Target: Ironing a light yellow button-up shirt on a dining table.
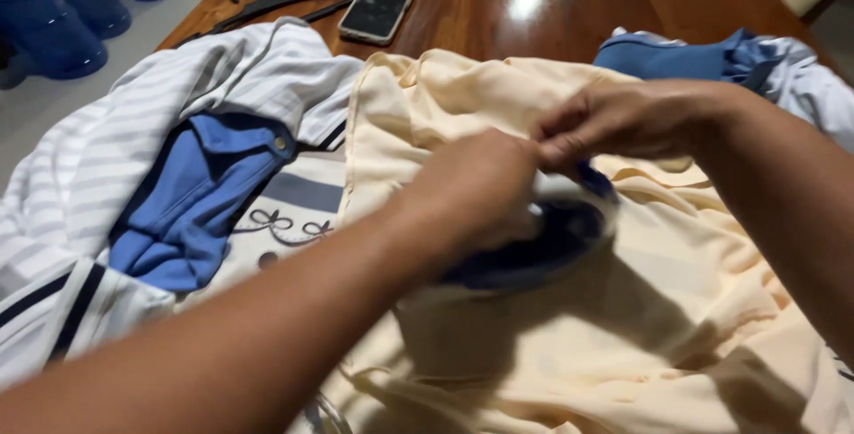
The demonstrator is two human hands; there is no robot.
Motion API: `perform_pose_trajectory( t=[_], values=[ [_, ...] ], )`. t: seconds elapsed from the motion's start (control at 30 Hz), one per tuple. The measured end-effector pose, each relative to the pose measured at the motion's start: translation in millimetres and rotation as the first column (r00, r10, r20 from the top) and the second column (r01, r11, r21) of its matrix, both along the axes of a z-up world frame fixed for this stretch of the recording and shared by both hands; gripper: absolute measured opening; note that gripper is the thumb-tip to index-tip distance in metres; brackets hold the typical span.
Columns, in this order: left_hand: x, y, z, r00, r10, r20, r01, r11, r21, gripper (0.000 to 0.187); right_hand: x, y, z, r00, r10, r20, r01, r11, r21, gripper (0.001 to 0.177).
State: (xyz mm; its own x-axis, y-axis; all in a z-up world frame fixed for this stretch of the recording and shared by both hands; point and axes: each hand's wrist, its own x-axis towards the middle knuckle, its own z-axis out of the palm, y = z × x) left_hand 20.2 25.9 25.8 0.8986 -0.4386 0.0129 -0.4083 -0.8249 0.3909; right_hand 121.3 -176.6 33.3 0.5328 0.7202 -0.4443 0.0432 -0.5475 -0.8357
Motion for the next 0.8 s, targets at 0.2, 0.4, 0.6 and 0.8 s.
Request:
perform_pose_trajectory(
  t=[0.2, 0.4, 0.6, 0.8],
  values=[
    [-25, 89, 28, 0.984, 0.097, -0.149, -0.073, 0.984, 0.163, 0.031, 35, 37, -78, 0.758, -0.029, 0.651, 0.27, 0.923, -0.274, 0.044],
    [-39, 91, 13, 0.994, 0.069, -0.08, -0.054, 0.983, 0.178, 0.023, 34, 51, -96, 0.789, -0.054, 0.612, 0.275, 0.922, -0.273, 0.026],
    [5, 56, 7, 0.994, -0.109, 0.011, 0.107, 0.987, 0.12, 0.065, 64, 35, -100, 0.852, -0.027, 0.524, 0.169, 0.959, -0.226, 0.017],
    [19, 90, 24, 0.994, -0.051, 0.094, 0.029, 0.974, 0.223, 0.033, 109, 32, -97, 0.856, -0.167, 0.489, 0.243, 0.965, -0.096, 0.017]
  ],
)
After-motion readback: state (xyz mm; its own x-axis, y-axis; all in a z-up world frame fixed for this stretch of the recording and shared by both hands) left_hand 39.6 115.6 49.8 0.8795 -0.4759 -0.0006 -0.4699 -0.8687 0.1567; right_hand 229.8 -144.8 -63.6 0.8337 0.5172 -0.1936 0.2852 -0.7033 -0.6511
